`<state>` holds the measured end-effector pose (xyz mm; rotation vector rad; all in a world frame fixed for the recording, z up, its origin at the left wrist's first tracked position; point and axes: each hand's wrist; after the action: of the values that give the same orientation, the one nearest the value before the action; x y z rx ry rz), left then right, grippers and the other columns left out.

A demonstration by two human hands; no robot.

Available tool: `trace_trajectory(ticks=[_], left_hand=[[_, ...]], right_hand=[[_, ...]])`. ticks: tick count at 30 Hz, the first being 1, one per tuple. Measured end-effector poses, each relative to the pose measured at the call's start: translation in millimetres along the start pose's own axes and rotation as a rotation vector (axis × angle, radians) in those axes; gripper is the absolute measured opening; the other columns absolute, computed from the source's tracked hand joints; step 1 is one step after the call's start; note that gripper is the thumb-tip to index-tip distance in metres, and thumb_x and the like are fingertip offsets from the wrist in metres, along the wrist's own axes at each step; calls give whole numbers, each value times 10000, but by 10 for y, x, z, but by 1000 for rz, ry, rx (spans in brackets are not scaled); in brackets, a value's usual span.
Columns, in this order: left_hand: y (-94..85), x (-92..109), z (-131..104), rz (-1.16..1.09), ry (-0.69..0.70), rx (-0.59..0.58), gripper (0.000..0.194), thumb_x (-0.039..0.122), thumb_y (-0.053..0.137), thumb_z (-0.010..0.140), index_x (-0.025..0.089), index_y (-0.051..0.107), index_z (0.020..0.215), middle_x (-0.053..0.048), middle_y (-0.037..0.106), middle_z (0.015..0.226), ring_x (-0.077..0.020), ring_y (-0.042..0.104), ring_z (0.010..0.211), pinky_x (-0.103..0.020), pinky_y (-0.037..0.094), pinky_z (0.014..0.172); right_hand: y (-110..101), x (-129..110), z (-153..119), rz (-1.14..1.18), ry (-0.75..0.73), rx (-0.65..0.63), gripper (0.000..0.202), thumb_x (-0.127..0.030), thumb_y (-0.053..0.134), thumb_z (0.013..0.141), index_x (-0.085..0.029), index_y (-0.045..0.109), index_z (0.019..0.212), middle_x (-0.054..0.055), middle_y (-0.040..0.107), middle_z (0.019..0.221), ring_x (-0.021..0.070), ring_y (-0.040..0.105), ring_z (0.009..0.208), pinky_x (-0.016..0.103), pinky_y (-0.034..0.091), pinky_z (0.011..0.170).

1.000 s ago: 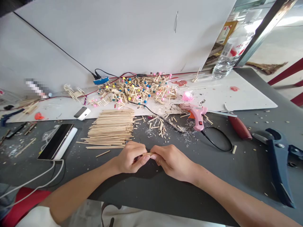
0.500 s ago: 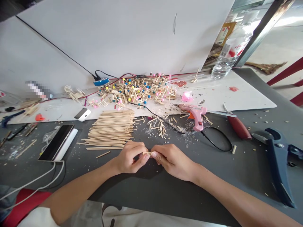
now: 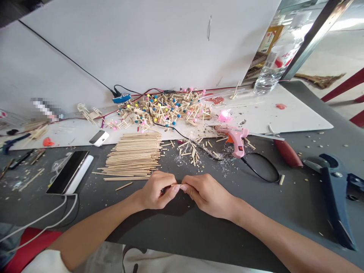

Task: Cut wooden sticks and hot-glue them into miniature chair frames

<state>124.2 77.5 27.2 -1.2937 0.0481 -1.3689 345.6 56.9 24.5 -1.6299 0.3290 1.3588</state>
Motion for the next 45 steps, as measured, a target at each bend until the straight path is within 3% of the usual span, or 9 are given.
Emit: trace_trajectory(ticks=[10,20,26,32,40,45], left_hand=[[-7,3,14,-14,23,51,277,304,502,976,186,519,726,28,498,596,-85,412,500,-237,321,530],[-2,-15,17,25,73,44,313,289,490,978,193,457,682,32,460,578,-90,383,493,-252,295,532],[7,-53,3,-45,40,15,396,365,471,1018,192,430,664,30,452,575,-87,390,497,-244,293,529],[21,-81,-7,21,51,29,424,367,441,1044,190,445,658,24,455,563,-94,399,495,-251,287,534],[32,-59,-4,88,91,39,457,351,421,1056,192,400,628,28,436,541,-93,393,487,-263,280,531],[22,-60,-1,55,77,57,407,337,461,1039,187,450,660,27,455,572,-93,392,504,-260,285,529]], right_hand=[[-41,-22,9,74,30,-26,447,-550,426,1062,-180,632,921,7,595,717,123,523,622,241,390,587],[-11,-4,17,15,30,-37,442,-477,373,1089,-198,523,782,-8,541,661,116,468,585,253,336,570],[-10,-10,6,22,33,-14,407,-470,386,1084,-187,589,873,5,570,709,121,474,609,252,347,577],[-13,-10,6,18,32,-32,381,-467,415,1079,-184,628,940,16,605,752,124,494,635,253,361,596],[17,16,4,11,15,-14,410,-451,367,1094,-192,551,835,-2,559,688,113,476,593,250,348,579],[7,10,-1,21,52,-26,394,-484,409,1079,-189,590,891,5,587,723,120,484,617,252,351,584]])
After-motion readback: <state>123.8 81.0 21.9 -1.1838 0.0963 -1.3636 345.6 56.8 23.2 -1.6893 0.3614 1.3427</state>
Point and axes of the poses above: each hand's wrist, its own z-axis towards the middle knuckle, its own y-axis out of the palm, x = y × z
